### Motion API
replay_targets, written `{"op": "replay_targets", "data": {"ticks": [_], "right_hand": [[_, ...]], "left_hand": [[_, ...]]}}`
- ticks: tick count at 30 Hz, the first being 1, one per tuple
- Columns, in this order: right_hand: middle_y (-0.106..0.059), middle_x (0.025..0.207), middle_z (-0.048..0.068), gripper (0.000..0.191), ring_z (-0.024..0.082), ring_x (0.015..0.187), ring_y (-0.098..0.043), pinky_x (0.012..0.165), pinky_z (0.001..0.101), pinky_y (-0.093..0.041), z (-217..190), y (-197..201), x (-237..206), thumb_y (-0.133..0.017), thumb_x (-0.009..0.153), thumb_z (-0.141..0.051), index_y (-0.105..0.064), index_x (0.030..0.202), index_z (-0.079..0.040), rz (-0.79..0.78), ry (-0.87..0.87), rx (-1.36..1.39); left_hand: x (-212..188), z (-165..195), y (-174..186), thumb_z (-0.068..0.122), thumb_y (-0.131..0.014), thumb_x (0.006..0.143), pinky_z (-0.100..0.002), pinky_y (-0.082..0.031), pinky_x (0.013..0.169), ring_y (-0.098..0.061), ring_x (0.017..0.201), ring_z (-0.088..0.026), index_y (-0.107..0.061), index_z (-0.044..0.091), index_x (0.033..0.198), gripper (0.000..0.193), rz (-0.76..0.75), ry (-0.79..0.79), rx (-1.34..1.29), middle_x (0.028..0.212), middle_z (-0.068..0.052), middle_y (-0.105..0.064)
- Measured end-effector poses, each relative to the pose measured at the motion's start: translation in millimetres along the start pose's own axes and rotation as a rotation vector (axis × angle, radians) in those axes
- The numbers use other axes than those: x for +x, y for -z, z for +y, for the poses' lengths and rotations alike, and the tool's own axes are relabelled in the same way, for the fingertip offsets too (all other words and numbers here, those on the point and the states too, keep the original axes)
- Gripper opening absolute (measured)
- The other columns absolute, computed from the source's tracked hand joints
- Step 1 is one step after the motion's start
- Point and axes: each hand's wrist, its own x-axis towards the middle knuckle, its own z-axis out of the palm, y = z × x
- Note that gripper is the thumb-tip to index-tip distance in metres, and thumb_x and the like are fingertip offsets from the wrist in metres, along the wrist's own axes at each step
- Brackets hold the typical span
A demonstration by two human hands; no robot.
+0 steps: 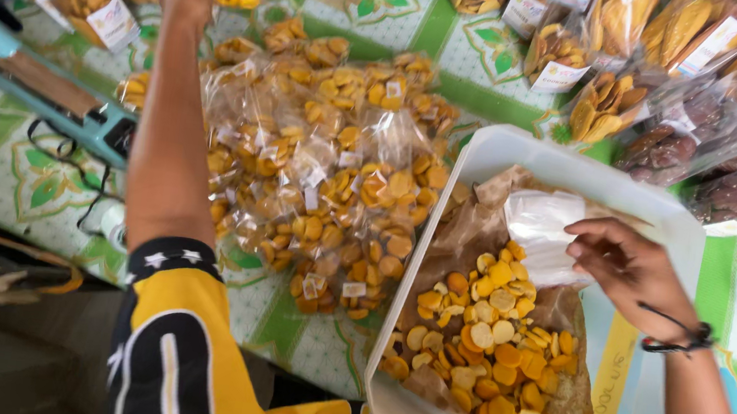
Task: The person scoops yellow dried fruit slices from a bulk container into small clear plastic bags. They fill each bag by hand and place it on the table among other pre-packaged items.
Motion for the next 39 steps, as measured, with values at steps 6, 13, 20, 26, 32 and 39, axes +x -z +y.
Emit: {"op": "replay_targets", "data": {"ticks": [6,13,20,26,32,39], "right_hand": [[-0.07,0.079,0.006,0.025,0.013,0.066,-0.063,0.064,0.0308,-0.054,32.8,-9.8,11.5,-0.071,0.091,-0.019,-0.07,0.114,-0.01,0.065,-0.169,-0.222],[-0.072,0.073,0.008,0.026,0.016,0.066,-0.069,0.065,0.0333,-0.057,35.5,-17.2,11.6,-0.07,0.089,-0.022,-0.068,0.111,-0.01,-0.018,-0.24,-0.262],[-0.071,0.08,0.016,0.023,0.031,0.075,-0.069,0.07,0.0419,-0.054,30.2,-15.3,4.5,-0.058,0.107,-0.025,-0.066,0.099,-0.005,0.243,0.027,-0.391],[-0.063,0.078,0.026,0.025,0.044,0.069,-0.062,0.065,0.0471,-0.051,16.2,-17.8,-7.4,-0.061,0.111,-0.026,-0.072,0.106,-0.003,0.503,-0.099,-0.413],[-0.069,0.087,0.011,0.023,0.024,0.078,-0.069,0.072,0.0356,-0.054,15.1,-6.5,-8.8,-0.05,0.093,0.013,-0.059,0.11,0.0,0.672,0.124,-0.219],[-0.066,0.093,0.009,0.022,0.012,0.083,-0.063,0.073,0.0234,-0.05,29.9,4.2,-13.8,-0.046,0.1,0.018,-0.057,0.112,0.004,0.899,0.178,-0.046]], "left_hand": [[-40.1,-37.0,-10.7,0.013,-0.062,0.096,-0.031,-0.056,0.077,-0.068,0.089,-0.013,-0.078,0.017,0.099,0.016,-0.208,0.5,-0.402,0.1,-0.004,-0.073],[-55.1,-39.5,9.1,0.009,-0.07,0.085,-0.051,-0.052,0.098,-0.062,0.115,-0.041,-0.079,0.022,0.117,0.035,-0.29,0.214,1.043,0.127,-0.017,-0.069],[-40.4,-28.8,3.1,0.01,-0.079,0.08,-0.05,-0.054,0.08,-0.065,0.097,-0.041,-0.073,0.007,0.107,0.028,-0.156,-0.088,1.009,0.107,-0.022,-0.07],[-51.4,47.0,-82.1,0.015,-0.083,0.111,-0.029,-0.043,0.064,-0.053,0.067,-0.014,-0.063,-0.002,0.088,0.036,-0.369,-0.278,0.279,0.075,-0.007,-0.063],[-180.3,159.6,-215.6,0.015,-0.069,0.108,-0.033,-0.058,0.07,-0.065,0.079,-0.017,-0.069,0.01,0.099,0.01,-0.872,-0.697,0.123,0.091,-0.003,-0.065],[-305.0,136.9,-316.8,0.019,-0.068,0.078,-0.027,-0.05,0.066,-0.062,0.095,-0.017,-0.071,0.014,0.077,0.006,-1.135,-1.547,0.593,0.099,0.0,-0.067]]}}
